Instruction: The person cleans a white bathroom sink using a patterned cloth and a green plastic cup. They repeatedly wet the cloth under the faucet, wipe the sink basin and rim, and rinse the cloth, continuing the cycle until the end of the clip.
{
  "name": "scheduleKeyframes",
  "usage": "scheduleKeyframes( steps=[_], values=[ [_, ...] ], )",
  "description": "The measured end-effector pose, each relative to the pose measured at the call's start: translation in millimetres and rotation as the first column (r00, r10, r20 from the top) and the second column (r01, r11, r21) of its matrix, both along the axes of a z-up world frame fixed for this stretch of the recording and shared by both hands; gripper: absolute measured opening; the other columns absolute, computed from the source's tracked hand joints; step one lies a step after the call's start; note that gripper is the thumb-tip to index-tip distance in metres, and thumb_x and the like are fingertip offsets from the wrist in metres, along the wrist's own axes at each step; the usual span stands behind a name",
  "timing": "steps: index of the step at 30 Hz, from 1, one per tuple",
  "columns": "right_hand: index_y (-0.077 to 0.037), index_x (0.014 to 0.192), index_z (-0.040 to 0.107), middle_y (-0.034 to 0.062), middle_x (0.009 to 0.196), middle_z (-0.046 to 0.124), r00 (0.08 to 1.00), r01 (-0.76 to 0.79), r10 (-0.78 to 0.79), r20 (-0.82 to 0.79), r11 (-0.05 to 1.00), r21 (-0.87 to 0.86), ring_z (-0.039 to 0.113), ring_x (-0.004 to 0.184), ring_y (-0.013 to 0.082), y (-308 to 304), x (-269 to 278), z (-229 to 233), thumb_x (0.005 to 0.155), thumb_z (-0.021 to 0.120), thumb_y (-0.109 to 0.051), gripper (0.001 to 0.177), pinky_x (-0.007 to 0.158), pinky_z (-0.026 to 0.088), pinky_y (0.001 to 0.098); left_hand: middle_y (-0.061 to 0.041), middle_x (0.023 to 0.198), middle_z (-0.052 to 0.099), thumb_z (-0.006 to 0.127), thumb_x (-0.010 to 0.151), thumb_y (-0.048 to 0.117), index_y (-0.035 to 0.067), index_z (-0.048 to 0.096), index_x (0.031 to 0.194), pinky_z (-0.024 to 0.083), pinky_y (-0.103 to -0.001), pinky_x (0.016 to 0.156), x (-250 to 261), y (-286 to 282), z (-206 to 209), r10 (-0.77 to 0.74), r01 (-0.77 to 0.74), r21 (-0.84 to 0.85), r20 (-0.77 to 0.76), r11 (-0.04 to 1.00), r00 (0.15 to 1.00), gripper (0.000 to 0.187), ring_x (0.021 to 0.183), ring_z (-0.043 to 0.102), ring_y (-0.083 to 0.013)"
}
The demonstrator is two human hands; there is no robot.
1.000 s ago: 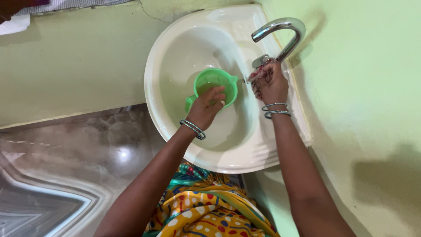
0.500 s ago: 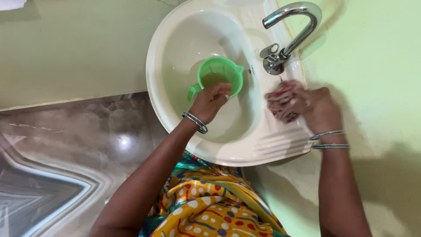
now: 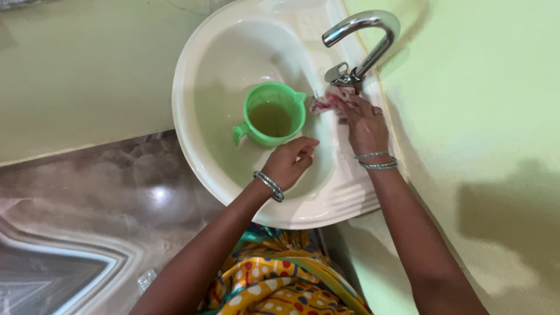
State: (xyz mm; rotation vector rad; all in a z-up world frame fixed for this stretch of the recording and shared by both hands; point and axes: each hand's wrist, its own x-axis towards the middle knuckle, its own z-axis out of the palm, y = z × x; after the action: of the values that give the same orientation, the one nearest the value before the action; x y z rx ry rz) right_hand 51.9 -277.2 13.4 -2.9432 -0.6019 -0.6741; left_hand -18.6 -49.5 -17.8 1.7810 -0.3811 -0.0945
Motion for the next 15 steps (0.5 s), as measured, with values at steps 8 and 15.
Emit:
scheduleKeyframes(
  steps=[8,15],
  values=[
    [-0.009,0.1,0.074,0.0119,0.106,0.068,0.937,0.117,-0.16,-0.311,0.981,-0.153,0.066,0.09,0.0324,-30.1,-90.1,32.4,0.089,0.068,-0.016,0.014,0.08,0.052,0.048,-0.014,0.11,0.075,0.066,0.094,0.016,0.006,0.066,0.127,0.058,-0.036,0.084,-1.4,36.9,13.5,0.1,-0.101,0.062,0.018,0.993,0.995,0.035,0.098,0.074,-0.0237],
    [-0.001,0.112,0.068,0.0179,0.105,0.061,0.977,0.112,-0.114,-0.177,0.993,-0.022,0.061,0.092,0.0366,1.5,-113.1,-2.9,0.093,0.066,-0.015,0.023,0.076,0.053,0.048,-0.012,0.113,0.075,0.065,0.094,0.016,0.005,0.064,0.128,0.058,-0.034,0.079,0.3,70.2,26.4,0.082,-0.081,0.015,-0.039,0.997,0.996,0.036,0.099,0.075,-0.0199]
  ],
)
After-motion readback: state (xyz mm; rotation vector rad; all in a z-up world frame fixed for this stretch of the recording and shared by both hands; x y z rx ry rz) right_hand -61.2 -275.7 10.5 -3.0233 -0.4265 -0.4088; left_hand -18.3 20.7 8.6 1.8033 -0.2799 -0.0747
